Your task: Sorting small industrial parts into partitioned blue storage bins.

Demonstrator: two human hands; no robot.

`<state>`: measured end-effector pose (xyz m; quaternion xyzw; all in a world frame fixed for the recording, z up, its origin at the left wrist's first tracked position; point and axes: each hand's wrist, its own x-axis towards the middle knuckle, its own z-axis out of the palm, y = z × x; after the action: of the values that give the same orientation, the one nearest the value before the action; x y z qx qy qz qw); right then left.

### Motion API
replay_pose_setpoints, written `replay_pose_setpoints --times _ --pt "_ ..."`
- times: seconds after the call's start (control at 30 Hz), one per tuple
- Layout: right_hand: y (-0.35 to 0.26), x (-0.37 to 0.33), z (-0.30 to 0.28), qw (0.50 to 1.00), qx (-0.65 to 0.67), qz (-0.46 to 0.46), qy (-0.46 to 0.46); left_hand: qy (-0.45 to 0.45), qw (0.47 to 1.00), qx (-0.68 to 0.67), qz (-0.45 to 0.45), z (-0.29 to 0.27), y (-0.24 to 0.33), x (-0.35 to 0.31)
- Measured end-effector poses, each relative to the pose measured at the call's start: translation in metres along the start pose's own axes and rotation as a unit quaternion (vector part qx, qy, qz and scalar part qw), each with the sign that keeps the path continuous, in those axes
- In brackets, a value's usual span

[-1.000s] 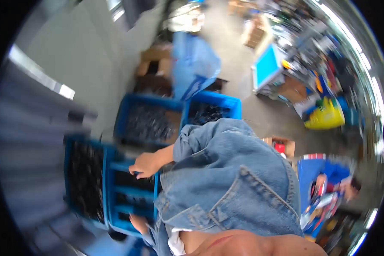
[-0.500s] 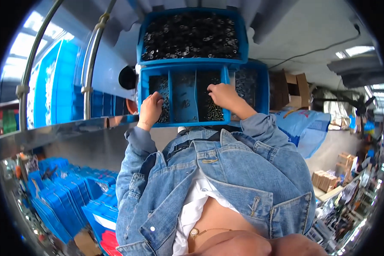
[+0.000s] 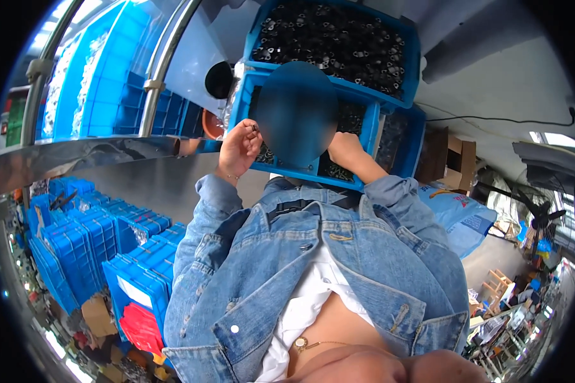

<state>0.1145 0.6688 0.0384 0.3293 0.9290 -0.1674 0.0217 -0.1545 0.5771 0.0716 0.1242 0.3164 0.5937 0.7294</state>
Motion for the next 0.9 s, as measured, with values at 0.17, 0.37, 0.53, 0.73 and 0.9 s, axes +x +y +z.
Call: replay_pose_setpoints --times 0.17,0.37,0.53,0.73,0.9 --pt "-0.003 -0.013 -0.013 0.994 0.067 0.09 0.005 0.04 0.998 -0.047 -0.002 0.003 0.003 0.004" --pt "-0.016 -0.029 -0.048 0.81 0.563 0.155 0.051 0.079 0.996 -0.011 -0.042 -0.002 -0.002 0.015" --pt "-0.009 -0.047 -0.054 0.401 0.9 0.169 -0.018 0.104 0.993 0.006 -0.05 0.018 0.0 0.017" --pt "-0.002 -0.057 -0.011 0.201 0.976 0.04 -0.076 0.083 0.926 0.365 -0.049 0.034 -0.002 0.04" --pt "-0.014 -0.05 -0.032 0.215 0.952 0.217 -0.018 0.004 0.419 0.887 0.194 0.07 -0.05 0.073"
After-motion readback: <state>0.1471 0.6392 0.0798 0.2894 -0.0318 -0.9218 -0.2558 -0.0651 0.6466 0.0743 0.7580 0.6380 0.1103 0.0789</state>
